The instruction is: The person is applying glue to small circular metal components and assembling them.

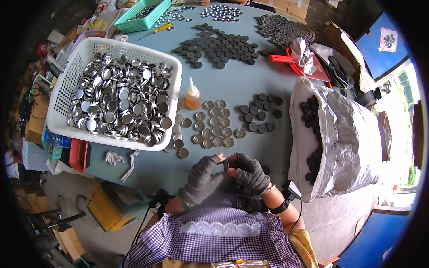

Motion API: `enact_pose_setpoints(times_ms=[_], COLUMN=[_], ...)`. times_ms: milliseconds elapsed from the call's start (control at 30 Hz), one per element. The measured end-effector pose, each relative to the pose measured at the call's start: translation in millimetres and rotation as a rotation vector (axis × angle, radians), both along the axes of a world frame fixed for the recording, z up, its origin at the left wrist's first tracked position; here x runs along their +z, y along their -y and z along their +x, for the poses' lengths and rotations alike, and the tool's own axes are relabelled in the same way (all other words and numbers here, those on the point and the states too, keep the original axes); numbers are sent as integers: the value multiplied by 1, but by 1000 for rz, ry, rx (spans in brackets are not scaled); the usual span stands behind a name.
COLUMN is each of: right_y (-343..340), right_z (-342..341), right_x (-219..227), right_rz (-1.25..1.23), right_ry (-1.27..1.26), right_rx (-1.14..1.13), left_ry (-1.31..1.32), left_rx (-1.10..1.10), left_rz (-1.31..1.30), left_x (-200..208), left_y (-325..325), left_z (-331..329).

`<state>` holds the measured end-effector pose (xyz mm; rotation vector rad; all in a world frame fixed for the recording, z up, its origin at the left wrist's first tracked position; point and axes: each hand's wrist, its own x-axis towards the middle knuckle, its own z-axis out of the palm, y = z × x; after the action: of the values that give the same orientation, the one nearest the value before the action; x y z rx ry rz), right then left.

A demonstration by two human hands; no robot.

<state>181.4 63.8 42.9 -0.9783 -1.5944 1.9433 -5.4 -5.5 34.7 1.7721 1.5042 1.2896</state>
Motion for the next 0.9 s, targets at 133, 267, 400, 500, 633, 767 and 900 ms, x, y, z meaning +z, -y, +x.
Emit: enact_pose_setpoints(times_ms=[133, 267, 400, 500, 633, 767, 900], right_y=[-25, -71, -92, -93, -98, -105, -79], right_z=[-5, -9, -9, -16, -21, -17, -12], right_x=[-20, -35, -61, -64, -58, -63, -50], right_rz=[91, 753, 1015, 953, 911, 880, 1130], right_ry=[3, 549, 655, 818, 933, 1036, 816], right_rx=[-55, -162, -164, -64, 58, 77, -189], left_ry=[35, 125, 117, 123, 84, -185, -352], left_rx=[59, 176, 271, 273, 172, 38, -16], left_rz=[9, -22, -50, -96, -179, -188, -280], left_x=[-5, -18, -29, -33, -31, -25, -31], left_y=[-3, 3, 13, 23, 32, 37, 38], left_z=[-2, -12, -25, -34, -36, -23, -8])
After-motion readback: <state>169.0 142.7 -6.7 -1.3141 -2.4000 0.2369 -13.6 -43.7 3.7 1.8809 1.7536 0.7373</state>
